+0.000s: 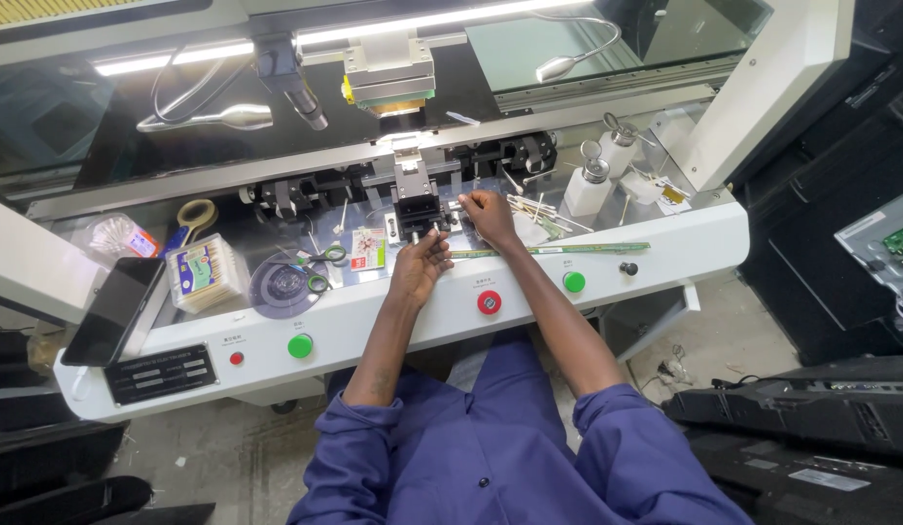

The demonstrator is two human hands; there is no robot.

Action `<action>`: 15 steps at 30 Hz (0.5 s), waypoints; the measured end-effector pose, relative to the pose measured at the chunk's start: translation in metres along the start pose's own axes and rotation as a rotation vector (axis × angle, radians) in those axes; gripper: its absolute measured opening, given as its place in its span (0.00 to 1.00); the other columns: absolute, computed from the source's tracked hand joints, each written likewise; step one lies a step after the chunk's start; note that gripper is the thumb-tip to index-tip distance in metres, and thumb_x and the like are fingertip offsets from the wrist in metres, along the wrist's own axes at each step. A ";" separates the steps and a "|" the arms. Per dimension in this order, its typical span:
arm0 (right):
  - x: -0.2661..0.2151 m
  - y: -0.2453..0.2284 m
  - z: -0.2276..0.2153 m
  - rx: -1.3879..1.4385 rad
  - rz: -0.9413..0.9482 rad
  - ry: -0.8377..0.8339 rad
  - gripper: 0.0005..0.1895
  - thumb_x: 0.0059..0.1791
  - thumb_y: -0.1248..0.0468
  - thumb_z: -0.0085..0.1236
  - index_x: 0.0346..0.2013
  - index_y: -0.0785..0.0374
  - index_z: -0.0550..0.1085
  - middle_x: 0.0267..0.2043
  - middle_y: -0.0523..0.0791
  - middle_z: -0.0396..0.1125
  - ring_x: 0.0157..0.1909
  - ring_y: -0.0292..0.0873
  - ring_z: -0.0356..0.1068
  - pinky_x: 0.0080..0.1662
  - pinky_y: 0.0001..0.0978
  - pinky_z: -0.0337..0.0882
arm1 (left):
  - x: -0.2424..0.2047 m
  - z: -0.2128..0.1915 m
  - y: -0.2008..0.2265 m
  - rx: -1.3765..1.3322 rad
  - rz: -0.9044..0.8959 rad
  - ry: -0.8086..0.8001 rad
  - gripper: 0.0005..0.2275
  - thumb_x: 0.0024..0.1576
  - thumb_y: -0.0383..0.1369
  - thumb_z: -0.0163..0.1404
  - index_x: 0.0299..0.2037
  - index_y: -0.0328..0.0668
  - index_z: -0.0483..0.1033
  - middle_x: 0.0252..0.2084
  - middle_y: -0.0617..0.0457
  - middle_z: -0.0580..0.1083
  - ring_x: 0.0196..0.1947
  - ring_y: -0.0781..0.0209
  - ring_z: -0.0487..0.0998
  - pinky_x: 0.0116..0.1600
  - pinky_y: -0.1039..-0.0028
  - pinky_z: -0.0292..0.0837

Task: Aligning and bonding a PCB strip to a panel using a specialized bonding machine.

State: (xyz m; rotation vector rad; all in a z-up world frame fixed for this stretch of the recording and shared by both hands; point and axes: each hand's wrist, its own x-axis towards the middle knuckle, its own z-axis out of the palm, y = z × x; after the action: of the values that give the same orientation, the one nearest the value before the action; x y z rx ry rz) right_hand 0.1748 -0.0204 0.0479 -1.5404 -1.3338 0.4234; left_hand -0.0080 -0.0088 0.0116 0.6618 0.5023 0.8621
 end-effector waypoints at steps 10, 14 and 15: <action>0.001 0.003 0.001 -0.002 0.003 -0.013 0.19 0.50 0.52 0.54 0.18 0.56 0.73 0.15 0.43 0.65 0.23 0.38 0.64 0.33 0.30 0.64 | 0.000 0.002 -0.001 -0.002 0.023 0.022 0.10 0.59 0.33 0.51 0.41 0.32 0.78 0.28 0.47 0.77 0.28 0.58 0.82 0.34 0.69 0.82; 0.004 0.015 0.001 0.009 -0.021 -0.019 0.17 0.51 0.54 0.54 0.21 0.58 0.74 0.17 0.44 0.66 0.26 0.38 0.65 0.34 0.33 0.65 | 0.004 0.003 -0.007 -0.031 0.038 0.006 0.09 0.59 0.34 0.52 0.39 0.34 0.78 0.28 0.48 0.78 0.28 0.58 0.82 0.34 0.68 0.82; 0.008 0.019 0.008 0.021 -0.040 -0.028 0.17 0.51 0.55 0.55 0.21 0.60 0.74 0.18 0.46 0.66 0.27 0.39 0.65 0.35 0.35 0.64 | 0.003 -0.002 -0.005 -0.049 0.050 -0.004 0.09 0.59 0.34 0.52 0.39 0.34 0.78 0.28 0.48 0.78 0.28 0.58 0.82 0.33 0.68 0.82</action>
State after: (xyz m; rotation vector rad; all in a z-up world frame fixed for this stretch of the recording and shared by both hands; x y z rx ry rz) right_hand 0.1810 -0.0074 0.0310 -1.4930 -1.3759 0.4341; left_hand -0.0050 -0.0079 0.0057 0.6340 0.4608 0.9174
